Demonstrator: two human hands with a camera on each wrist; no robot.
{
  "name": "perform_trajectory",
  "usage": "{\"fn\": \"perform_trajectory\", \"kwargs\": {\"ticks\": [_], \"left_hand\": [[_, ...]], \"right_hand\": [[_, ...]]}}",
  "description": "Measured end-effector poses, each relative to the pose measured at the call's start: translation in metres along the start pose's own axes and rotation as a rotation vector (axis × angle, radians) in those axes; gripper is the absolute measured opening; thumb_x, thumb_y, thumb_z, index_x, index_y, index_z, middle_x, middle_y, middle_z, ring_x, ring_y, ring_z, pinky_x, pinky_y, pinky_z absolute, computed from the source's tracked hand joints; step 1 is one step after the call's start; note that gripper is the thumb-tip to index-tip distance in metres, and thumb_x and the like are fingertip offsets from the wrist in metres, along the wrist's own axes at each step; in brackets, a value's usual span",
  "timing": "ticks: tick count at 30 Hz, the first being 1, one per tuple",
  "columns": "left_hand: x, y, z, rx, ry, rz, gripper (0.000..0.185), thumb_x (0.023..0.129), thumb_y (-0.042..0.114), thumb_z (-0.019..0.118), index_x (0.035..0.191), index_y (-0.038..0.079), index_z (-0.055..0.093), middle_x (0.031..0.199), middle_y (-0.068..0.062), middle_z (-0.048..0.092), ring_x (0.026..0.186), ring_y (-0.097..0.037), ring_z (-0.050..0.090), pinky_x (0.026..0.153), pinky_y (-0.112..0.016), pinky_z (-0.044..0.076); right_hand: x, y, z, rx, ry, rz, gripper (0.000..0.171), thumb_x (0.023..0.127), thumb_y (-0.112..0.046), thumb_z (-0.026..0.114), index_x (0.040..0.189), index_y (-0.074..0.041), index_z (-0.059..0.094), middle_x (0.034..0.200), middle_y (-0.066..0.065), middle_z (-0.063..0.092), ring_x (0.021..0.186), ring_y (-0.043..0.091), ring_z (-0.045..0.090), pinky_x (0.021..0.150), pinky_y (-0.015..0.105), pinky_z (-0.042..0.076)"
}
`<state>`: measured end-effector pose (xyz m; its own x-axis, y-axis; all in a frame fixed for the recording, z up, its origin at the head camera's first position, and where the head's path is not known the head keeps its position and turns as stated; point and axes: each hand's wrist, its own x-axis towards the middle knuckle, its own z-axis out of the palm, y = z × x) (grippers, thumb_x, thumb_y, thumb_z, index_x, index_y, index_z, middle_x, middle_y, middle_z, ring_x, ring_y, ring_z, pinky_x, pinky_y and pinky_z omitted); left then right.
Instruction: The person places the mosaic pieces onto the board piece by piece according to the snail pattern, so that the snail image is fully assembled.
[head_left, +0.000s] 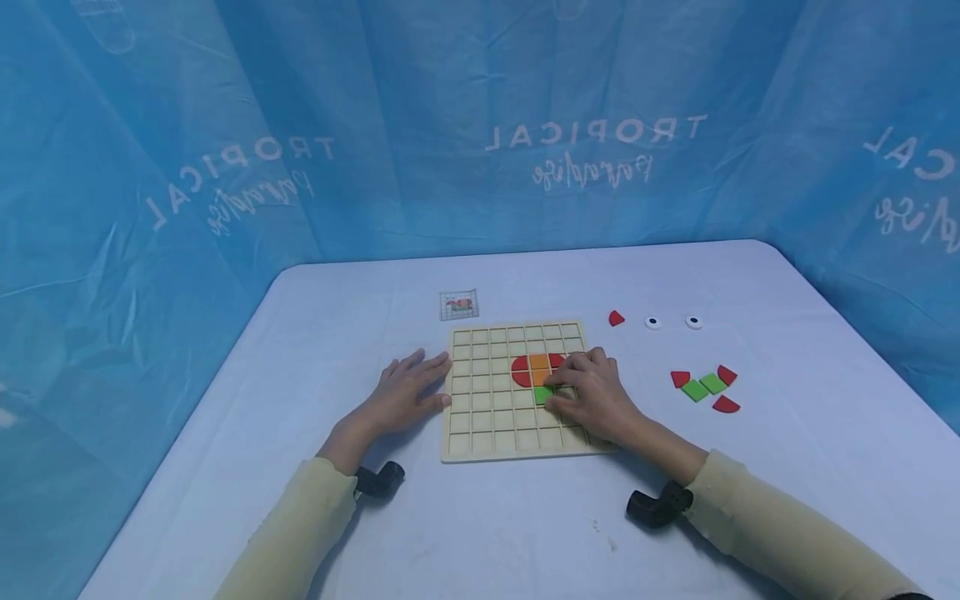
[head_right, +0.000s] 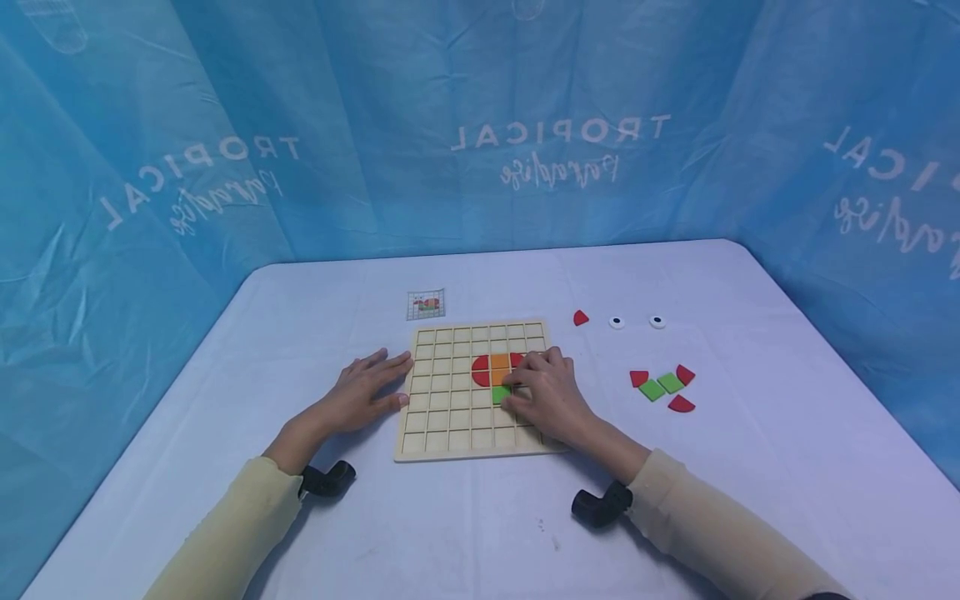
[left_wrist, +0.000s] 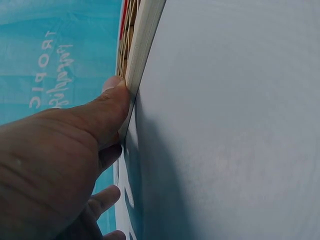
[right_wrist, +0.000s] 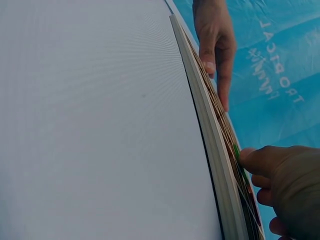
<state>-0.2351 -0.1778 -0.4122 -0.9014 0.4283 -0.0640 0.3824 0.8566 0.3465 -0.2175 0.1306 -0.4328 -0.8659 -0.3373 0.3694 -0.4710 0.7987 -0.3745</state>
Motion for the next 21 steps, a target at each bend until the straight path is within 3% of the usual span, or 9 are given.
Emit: {"fn": "perform_trajectory", "kwargs": {"ticks": [10, 21], "left_hand": [[0.001, 0.001, 0.002, -0.001, -0.001, -0.003, 0.062, 0.093, 0.041, 0.055, 0.147, 0.017, 0.034, 0.156, 0.000, 0.030, 0.147, -0.035, 0.015, 0.117, -0.060, 0.008], [0.001, 0.003, 0.000, 0.010, 0.009, -0.014, 0.062, 0.093, 0.040, 0.056, 0.147, 0.017, 0.035, 0.155, 0.000, 0.031, 0.147, -0.035, 0.016, 0.117, -0.061, 0.009]], "right_hand": [[-0.007, 0.008, -0.017, 0.053, 0.039, 0.092, 0.027, 0.073, -0.028, 0.081, 0.097, -0.015, 0.075, 0.100, 0.004, 0.062, 0.101, 0.024, 0.043, 0.083, 0.042, 0.032], [-0.035, 0.056, -0.051, 0.002, 0.121, 0.227, 0.035, 0.074, -0.022, 0.080, 0.105, -0.008, 0.072, 0.102, 0.012, 0.060, 0.103, 0.029, 0.041, 0.077, 0.042, 0.032]]}}
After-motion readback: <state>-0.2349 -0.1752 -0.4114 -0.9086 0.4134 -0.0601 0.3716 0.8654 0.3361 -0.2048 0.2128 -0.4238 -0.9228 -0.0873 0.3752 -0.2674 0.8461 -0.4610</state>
